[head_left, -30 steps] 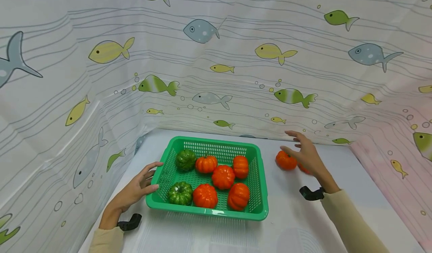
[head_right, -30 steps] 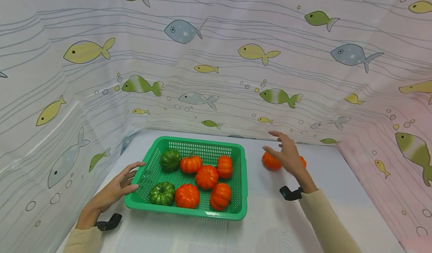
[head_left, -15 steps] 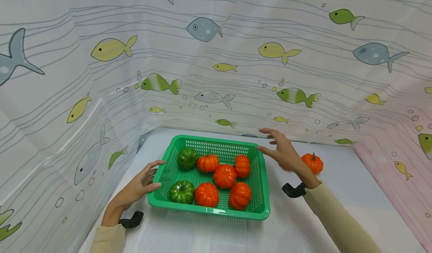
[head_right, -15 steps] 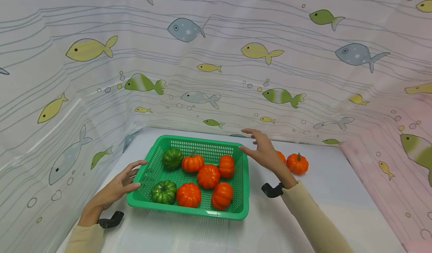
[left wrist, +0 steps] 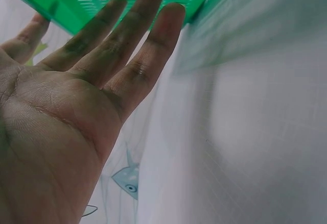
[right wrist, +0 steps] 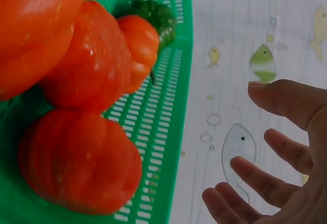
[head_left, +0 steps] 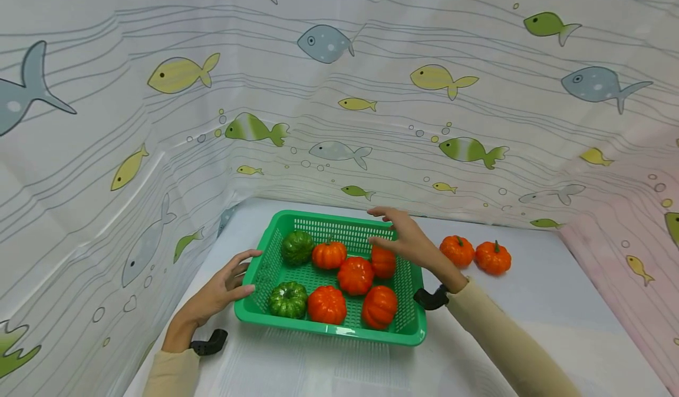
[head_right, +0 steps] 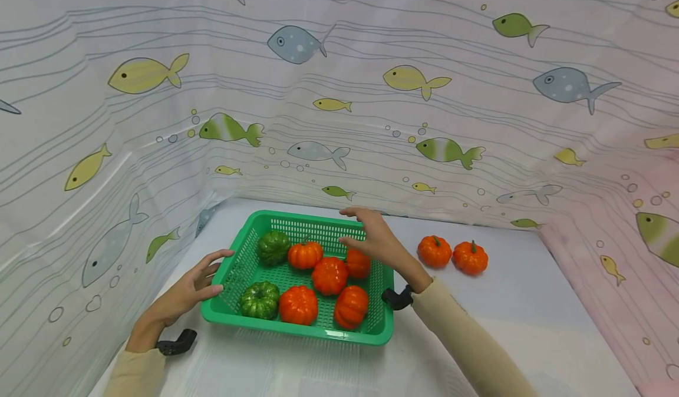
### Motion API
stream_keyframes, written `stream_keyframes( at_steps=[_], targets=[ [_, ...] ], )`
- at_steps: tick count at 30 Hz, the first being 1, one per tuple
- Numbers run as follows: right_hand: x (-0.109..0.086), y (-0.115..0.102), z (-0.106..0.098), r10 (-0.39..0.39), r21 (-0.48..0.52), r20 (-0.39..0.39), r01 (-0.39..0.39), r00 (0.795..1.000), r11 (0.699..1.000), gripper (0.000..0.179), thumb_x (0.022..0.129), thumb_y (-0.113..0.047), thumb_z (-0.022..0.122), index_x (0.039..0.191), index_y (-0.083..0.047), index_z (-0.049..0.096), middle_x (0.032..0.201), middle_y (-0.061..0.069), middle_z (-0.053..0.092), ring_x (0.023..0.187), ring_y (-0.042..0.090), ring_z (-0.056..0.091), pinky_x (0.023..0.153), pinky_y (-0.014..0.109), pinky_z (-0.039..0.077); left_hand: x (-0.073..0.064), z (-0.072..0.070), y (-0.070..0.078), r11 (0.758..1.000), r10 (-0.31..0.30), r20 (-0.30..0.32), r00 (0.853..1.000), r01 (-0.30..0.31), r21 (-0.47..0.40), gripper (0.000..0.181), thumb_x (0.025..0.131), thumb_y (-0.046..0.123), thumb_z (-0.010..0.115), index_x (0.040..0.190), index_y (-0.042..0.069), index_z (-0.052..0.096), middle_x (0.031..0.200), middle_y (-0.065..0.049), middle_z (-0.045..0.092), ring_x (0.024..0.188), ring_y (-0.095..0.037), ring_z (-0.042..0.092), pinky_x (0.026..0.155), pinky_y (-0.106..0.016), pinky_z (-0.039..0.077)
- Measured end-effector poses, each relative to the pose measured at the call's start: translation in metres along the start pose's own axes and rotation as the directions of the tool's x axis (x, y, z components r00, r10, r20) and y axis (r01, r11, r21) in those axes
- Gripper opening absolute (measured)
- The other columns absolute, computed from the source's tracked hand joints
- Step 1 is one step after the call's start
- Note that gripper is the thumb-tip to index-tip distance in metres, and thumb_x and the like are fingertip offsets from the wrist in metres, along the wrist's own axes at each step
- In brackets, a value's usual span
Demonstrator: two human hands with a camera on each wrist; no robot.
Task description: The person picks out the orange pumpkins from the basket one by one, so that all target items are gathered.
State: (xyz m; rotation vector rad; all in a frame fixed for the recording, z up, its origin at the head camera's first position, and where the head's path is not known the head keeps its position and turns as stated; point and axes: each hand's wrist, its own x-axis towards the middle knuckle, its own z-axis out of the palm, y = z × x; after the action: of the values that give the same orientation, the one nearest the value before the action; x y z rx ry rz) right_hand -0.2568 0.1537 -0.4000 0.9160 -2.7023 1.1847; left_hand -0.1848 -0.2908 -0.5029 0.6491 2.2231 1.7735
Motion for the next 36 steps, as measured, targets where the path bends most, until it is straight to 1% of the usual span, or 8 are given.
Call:
stream_keyframes(
  at_steps=[9,14,18,23,27,31,36],
  targets=[
    [0.018,-0.009,0.028,-0.007,-0.016,0.106,0.008,0.994,1.000,0.061,0.093,-0.023,0.079,0.146,-0.003,0.054,0.144,0.015,0.057,0.123,0.038,0.055,0.099,0.052,0.052,-0.001,0.001,0.002,1.000,0.000,-0.003,1.000,0.000,-0.001,0.071,0.103,0.007,0.059,0.164,0.023,0.024,0.167,-0.023,0.011,0.147,-0.061,0.015,0.106,-0.079,0.030],
    [0.024,-0.006,0.045,-0.014,-0.047,0.206,0.024,0.978,0.999,0.064,0.096,-0.028,0.076,0.147,0.001,0.052,0.146,0.016,0.055,0.126,0.040,0.055,0.103,0.051,0.049,-0.001,0.001,0.002,1.000,0.000,-0.002,1.000,0.000,-0.010,0.072,0.103,0.007,0.059,0.164,0.023,0.024,0.167,-0.024,0.012,0.147,-0.061,0.016,0.105,-0.078,0.032],
    [0.029,-0.007,0.057,0.019,-0.091,0.271,0.006,0.962,0.996,0.061,0.098,-0.029,0.074,0.147,0.001,0.053,0.147,0.015,0.055,0.133,0.037,0.052,0.109,0.052,0.044,0.000,0.001,0.001,1.000,0.003,0.001,1.000,-0.003,-0.016,0.072,0.103,0.006,0.059,0.164,0.023,0.024,0.167,-0.024,0.013,0.146,-0.061,0.017,0.105,-0.077,0.033],
    [0.035,-0.011,0.067,0.085,-0.144,0.303,-0.042,0.949,0.989,0.058,0.098,-0.029,0.074,0.144,0.000,0.057,0.145,0.015,0.056,0.136,0.033,0.050,0.113,0.049,0.042,0.000,0.001,0.001,1.000,0.003,0.000,1.000,-0.003,-0.014,0.072,0.103,0.006,0.059,0.164,0.023,0.024,0.168,-0.023,0.011,0.147,-0.061,0.015,0.106,-0.078,0.031],
    [0.039,-0.013,0.071,0.130,-0.152,0.311,-0.086,0.941,0.985,0.057,0.098,-0.030,0.074,0.144,-0.001,0.057,0.145,0.015,0.057,0.136,0.032,0.051,0.112,0.047,0.043,0.000,0.001,0.002,1.000,0.001,0.003,1.000,-0.001,-0.018,0.071,0.103,0.007,0.059,0.163,0.022,0.024,0.167,-0.023,0.011,0.147,-0.060,0.016,0.106,-0.077,0.031],
    [0.043,-0.011,0.074,0.147,-0.138,0.317,-0.108,0.937,0.985,0.057,0.098,-0.030,0.074,0.144,-0.001,0.058,0.144,0.015,0.058,0.135,0.032,0.052,0.109,0.047,0.046,0.000,0.002,0.003,1.000,0.000,0.003,1.000,0.000,-0.022,0.071,0.103,0.007,0.058,0.163,0.023,0.024,0.166,-0.024,0.013,0.147,-0.060,0.018,0.106,-0.076,0.035],
    [0.046,-0.010,0.076,0.158,-0.125,0.335,-0.122,0.929,0.985,0.057,0.097,-0.032,0.074,0.144,-0.003,0.058,0.145,0.014,0.058,0.135,0.032,0.053,0.109,0.047,0.046,0.000,0.002,0.004,1.000,-0.005,0.003,1.000,0.005,-0.023,0.071,0.103,0.007,0.059,0.163,0.023,0.024,0.166,-0.025,0.014,0.146,-0.061,0.019,0.105,-0.074,0.037]
  ],
)
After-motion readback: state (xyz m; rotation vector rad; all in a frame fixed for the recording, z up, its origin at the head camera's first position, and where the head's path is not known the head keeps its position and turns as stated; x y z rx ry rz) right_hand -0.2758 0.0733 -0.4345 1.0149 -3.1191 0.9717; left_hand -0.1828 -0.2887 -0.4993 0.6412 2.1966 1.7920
